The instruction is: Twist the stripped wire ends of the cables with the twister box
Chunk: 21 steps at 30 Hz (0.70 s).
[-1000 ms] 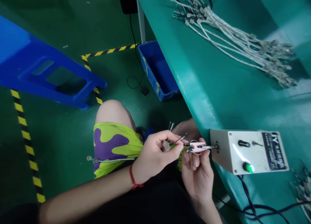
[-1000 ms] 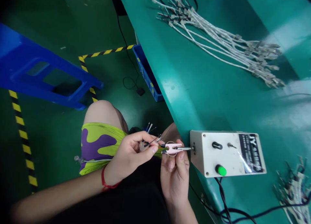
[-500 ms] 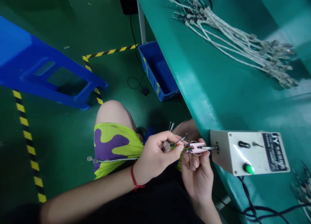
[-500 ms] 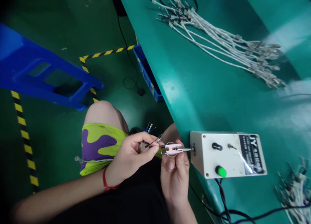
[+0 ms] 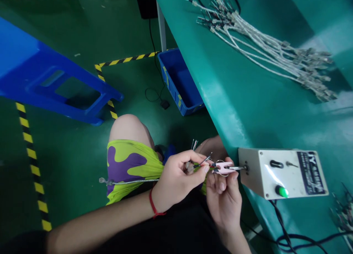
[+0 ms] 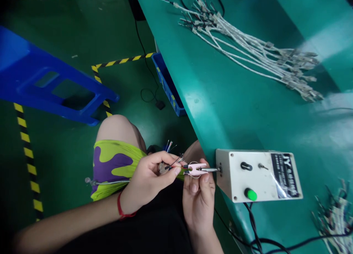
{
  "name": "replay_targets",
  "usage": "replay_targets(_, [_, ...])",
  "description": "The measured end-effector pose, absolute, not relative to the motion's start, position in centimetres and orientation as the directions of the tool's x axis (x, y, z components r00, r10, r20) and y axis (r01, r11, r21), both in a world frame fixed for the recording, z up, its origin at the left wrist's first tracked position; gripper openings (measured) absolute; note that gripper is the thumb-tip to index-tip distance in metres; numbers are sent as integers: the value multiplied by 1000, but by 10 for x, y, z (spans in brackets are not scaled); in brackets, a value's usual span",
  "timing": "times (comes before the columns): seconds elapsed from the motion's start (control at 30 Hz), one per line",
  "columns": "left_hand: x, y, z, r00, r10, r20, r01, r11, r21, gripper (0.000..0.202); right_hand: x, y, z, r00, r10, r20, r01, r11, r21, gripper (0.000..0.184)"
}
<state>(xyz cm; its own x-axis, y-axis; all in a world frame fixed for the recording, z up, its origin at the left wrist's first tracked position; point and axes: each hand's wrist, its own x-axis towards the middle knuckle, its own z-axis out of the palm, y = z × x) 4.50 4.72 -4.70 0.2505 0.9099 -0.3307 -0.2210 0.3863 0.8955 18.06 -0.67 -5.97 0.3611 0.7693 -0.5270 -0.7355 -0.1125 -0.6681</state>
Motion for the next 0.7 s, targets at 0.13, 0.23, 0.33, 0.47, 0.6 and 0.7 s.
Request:
replay_targets(0.13, [45,46,-45,233,921,-313,-183,358,916,4,180,-7,-60,357,772,-525,-734,-116,-669,33])
replay_targets(0.23, [46,45,-44,232,922,-310,-182,354,917,4,179,-7,-59,348,783,-515,-734,-114,-669,35])
replay_targets(0.33, [46,44,-44,235,924,-302,-187,348,919,3,180,-6,-59,330,802,-497,-730,-117,-674,33])
replay_targets(0.47, [45,44,-43,238,923,-303,-219,355,909,2,184,-15,-59,292,834,-467,-677,-164,-717,32])
replay_targets(0.6, [44,43,-42,238,921,-310,-229,363,903,3,188,-40,-47,392,872,-293,-322,-169,-932,37])
replay_targets(0.7, [44,42,-41,239,920,-312,-216,363,906,4,191,-54,-31,687,722,83,184,-63,-981,47])
